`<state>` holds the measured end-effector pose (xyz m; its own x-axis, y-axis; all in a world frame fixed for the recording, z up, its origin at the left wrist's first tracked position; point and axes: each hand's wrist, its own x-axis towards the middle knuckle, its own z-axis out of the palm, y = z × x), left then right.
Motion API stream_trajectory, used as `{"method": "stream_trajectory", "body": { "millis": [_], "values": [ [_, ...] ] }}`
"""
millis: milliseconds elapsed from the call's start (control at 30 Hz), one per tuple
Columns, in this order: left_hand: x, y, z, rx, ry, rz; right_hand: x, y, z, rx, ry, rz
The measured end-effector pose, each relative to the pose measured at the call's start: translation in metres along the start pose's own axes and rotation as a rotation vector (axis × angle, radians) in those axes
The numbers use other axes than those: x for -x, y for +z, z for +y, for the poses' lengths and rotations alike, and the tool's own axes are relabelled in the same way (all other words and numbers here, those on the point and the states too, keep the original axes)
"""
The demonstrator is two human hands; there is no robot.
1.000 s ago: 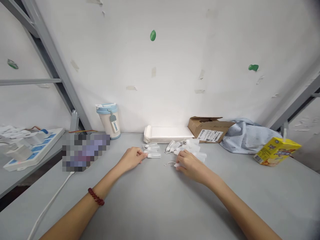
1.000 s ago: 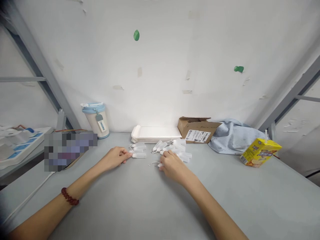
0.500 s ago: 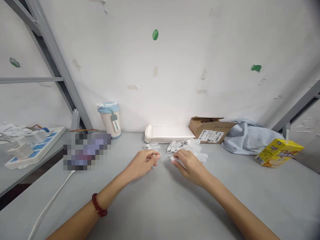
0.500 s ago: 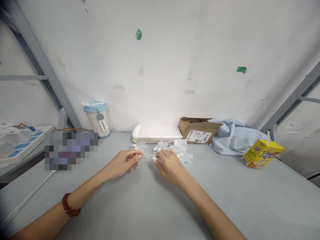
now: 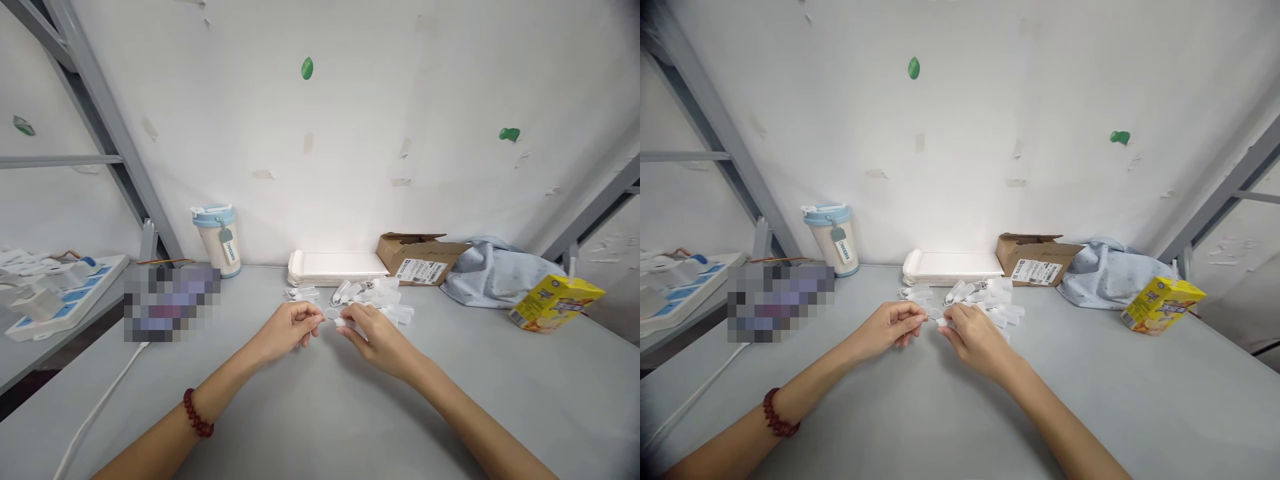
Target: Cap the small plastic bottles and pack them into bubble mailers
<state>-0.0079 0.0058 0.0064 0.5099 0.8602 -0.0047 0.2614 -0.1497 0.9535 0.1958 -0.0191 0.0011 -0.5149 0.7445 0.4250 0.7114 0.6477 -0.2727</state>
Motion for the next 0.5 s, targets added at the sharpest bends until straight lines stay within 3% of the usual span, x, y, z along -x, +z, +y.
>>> {"method": "stream_trajectory", "body": {
  "millis": [500],
  "values": [
    [-0.0004,0.0025,-0.0027,0.033,0.001,-0.039,0.0007,0.0007,-0.0034,-0.046,0.028,-0.031]
  ]
}}
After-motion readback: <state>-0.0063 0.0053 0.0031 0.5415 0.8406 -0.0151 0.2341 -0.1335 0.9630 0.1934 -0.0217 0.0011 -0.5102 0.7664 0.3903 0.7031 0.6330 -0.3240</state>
